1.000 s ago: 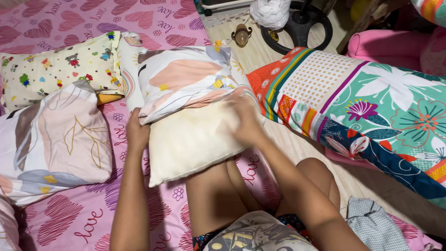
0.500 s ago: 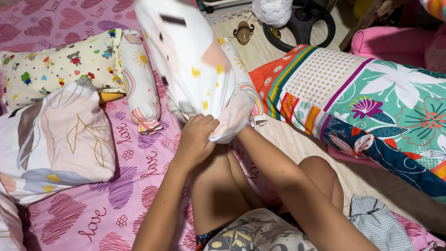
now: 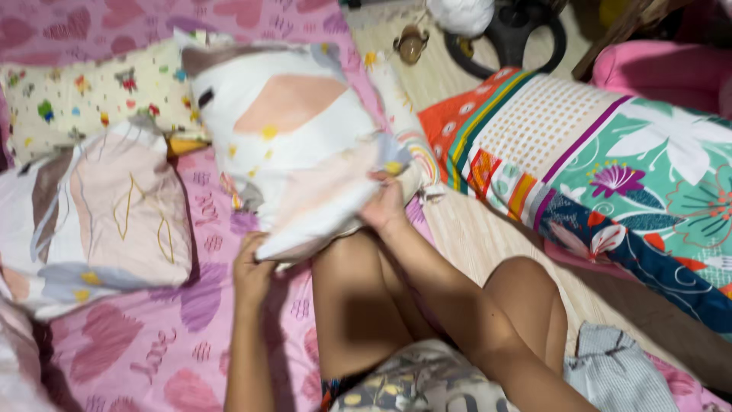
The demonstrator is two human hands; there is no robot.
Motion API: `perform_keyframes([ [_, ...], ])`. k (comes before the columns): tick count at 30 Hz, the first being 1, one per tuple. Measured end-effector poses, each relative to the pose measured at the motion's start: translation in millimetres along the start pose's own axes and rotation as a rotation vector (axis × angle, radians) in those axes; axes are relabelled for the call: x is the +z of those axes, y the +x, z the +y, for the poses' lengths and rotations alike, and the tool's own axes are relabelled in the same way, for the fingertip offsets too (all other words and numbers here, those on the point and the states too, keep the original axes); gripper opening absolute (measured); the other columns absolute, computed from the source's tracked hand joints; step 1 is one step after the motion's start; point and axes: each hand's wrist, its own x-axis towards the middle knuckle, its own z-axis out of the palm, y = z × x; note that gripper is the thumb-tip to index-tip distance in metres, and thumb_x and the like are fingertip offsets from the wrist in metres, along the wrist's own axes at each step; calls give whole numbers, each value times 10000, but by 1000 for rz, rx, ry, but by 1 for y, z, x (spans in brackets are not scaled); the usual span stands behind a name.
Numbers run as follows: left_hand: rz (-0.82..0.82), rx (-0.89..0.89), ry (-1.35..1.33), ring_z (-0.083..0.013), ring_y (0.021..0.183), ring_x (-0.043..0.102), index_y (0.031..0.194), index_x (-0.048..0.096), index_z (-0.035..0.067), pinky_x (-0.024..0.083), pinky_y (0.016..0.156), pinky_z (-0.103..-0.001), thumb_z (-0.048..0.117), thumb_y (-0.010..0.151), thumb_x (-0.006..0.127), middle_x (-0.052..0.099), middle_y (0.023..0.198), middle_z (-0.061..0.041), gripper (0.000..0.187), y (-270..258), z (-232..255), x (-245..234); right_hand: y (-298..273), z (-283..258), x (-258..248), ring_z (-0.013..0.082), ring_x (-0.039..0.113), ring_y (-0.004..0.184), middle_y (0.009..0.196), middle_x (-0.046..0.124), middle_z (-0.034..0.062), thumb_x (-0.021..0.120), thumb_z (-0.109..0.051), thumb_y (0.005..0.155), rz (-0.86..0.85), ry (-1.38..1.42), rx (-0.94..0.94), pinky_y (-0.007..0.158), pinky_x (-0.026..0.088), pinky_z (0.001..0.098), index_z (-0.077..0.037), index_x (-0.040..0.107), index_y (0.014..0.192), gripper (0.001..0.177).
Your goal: The person puts a pillowcase on a pillow, then switches to another pillow and puts a different pillowcase on it. The person handles the pillows and pillowcases by hand, adjusting and smoothing the fabric as they work.
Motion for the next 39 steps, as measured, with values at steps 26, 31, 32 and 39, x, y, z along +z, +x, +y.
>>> perform_keyframes([
  [26,-478,-365,-1242,-260,1304,543,1431,490,2,468,1107,-427,309,1031,485,546,1449,-128,504,77,-123,274,-68,-74,14,367,409,1448,1556,465,184,386,-679,963,118,107,-315,1211,269,563,-63,447,1514,829],
  [31,-509,-247,-1322,-260,1287,560,1419,503,17,475,1093,-428,319,1012,501,565,1430,-122,507,90,-80,261,-60,-100,-5,397,408,1456,1563,460,230,367,-634,980,182,94,-288,1205,259,593,-15,429,1516,822],
  [32,-504,-226,-1334,-260,1284,563,1417,506,20,476,1090,-429,321,1008,504,569,1427,-121,507,90,-72,253,-57,-108,-10,389,413,1464,1570,464,222,367,-615,983,189,87,-278,1212,265,595,-28,435,1515,795],
  [39,-515,-156,-1269,-261,1261,587,1401,524,42,486,1071,-431,334,982,526,594,1401,-113,511,92,-27,217,-43,-119,-19,360,439,1459,1573,472,180,424,-530,1037,188,40,-138,1218,295,589,-78,441,1518,660],
])
